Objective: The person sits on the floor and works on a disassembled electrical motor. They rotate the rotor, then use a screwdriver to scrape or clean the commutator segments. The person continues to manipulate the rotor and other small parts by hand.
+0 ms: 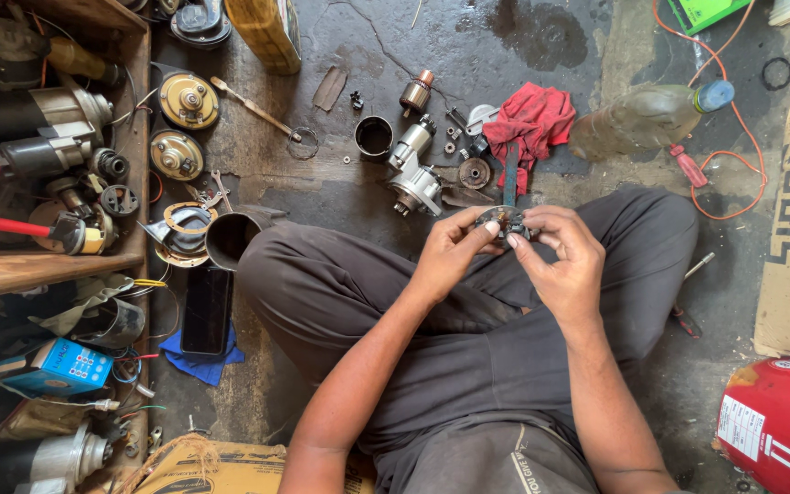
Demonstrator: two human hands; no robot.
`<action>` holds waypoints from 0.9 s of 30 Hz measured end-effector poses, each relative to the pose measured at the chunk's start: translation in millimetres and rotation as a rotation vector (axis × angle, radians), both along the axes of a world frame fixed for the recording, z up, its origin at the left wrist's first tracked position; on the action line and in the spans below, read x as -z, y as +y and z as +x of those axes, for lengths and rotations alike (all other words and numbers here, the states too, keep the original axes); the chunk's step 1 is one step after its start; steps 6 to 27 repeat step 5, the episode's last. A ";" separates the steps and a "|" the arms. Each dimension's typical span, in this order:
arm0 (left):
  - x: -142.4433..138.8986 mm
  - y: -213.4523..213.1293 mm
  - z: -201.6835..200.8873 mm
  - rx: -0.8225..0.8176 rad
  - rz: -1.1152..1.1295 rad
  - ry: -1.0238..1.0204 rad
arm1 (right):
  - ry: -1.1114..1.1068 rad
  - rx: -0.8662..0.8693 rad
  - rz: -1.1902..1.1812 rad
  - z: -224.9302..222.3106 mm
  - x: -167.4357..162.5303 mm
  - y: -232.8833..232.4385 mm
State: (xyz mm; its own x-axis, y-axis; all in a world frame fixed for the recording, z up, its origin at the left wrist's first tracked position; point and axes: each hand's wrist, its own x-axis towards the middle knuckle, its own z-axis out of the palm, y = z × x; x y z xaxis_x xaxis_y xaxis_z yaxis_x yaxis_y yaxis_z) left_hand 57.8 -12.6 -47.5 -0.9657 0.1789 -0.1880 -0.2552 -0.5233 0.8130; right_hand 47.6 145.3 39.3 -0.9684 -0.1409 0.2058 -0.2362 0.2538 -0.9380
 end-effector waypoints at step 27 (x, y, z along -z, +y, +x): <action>-5.4 1.1 -2.0 -0.018 0.003 -0.032 | 0.117 0.032 0.296 -0.8 -10.8 -1.6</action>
